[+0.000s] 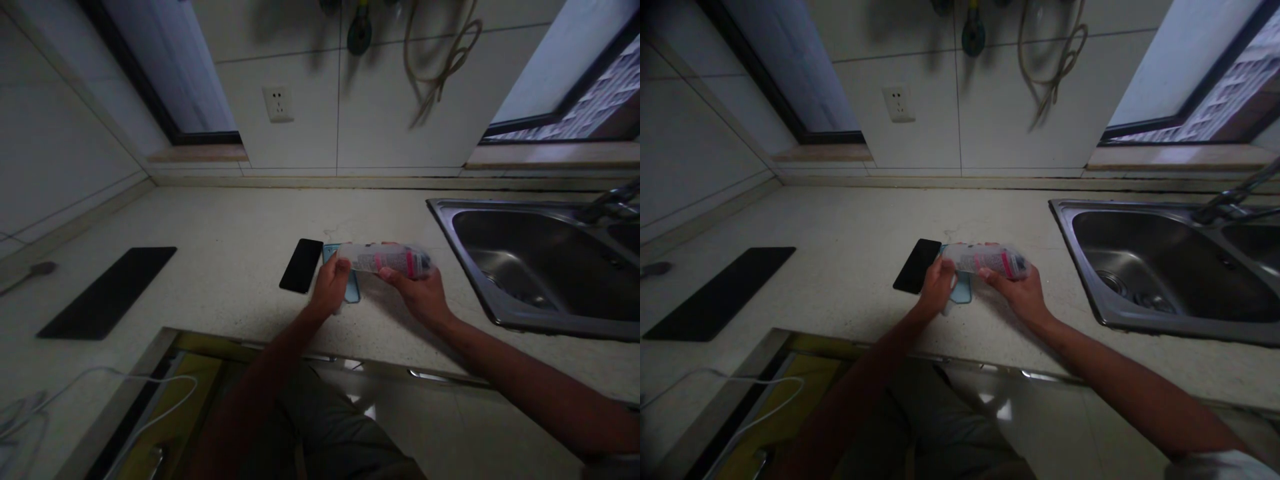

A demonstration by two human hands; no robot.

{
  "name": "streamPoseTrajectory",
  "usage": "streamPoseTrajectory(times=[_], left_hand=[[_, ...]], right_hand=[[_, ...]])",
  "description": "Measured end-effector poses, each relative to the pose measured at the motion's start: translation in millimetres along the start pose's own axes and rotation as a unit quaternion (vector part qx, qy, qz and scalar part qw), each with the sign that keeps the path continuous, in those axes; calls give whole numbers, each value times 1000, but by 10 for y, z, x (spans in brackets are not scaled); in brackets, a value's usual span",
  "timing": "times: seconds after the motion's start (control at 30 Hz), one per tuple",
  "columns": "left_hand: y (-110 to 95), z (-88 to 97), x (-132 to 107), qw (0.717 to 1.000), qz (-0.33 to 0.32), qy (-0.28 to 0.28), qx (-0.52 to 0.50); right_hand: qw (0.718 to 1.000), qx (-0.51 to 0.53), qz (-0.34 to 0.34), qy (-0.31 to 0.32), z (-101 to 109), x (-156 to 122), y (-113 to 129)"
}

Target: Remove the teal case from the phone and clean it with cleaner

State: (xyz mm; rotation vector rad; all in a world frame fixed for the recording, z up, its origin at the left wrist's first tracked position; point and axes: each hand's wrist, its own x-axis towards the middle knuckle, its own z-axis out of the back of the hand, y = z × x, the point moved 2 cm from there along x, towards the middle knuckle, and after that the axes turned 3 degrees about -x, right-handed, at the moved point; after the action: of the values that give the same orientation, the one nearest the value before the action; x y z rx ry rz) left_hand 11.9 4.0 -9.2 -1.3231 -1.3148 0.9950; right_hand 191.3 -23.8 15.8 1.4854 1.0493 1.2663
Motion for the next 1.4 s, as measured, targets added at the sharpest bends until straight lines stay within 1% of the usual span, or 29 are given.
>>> streamPoseTrajectory(times=[0.13, 0.23, 0.3, 0.37, 0.43, 0.47, 0.5, 0.53, 0.6, 0.7, 0.8, 0.87, 0.97, 1.13, 1.27, 1.33, 1.4], left_hand=[[-44, -2, -7, 996, -55, -58, 36], [-53, 1, -33, 990, -81, -94, 68], [-52, 0, -45, 987, -94, -107, 79], [-55, -1, -39, 987, -92, -110, 72], [-71, 8, -15, 988, -76, -129, 44], [-84, 24, -2, 984, -65, -167, 22], [-101, 34, 15, 980, -57, -191, 3], [-120, 37, 33, 978, -56, -199, -11], [-140, 29, 78, 983, -41, -176, -46], [-126, 25, 145, 986, 9, -136, -92], [-117, 53, 199, 983, 35, -105, -148], [-132, 78, 215, 981, 40, -85, -171], [-156, 86, 206, 975, 66, -48, -206], [-174, 47, 169, 960, 92, 18, -263], [-146, 42, 155, 954, 149, 31, -257], [-136, 37, 148, 945, 179, 43, -269], [-133, 28, 144, 937, 195, 60, -283]], right_hand=[[1000, -15, 4, -2, -32, -28, 53], [1000, -3, -10, -1, -40, -41, 13], [1000, 15, -20, 5, -44, -41, -29], [999, 41, -24, 15, -56, -36, -49], [996, 76, -31, 36, -83, -32, -35], [994, 93, -36, 49, -101, -31, -17], [991, 108, -40, 62, -120, -30, 5], [989, 119, -43, 72, -135, -28, 28], [988, 132, -41, 75, -148, -12, 71], [987, 148, -39, 51, -108, 60, 108], [985, 165, -47, 11, -3, 180, 126], [983, 177, -42, -19, 81, 259, 144], [982, 180, -32, -50, 181, 341, 182], [986, 159, 17, -52, 221, 365, 282], [981, 168, 69, -75, 189, 338, 384], [977, 167, 103, -87, 171, 317, 430], [977, 149, 125, -88, 153, 294, 451]])
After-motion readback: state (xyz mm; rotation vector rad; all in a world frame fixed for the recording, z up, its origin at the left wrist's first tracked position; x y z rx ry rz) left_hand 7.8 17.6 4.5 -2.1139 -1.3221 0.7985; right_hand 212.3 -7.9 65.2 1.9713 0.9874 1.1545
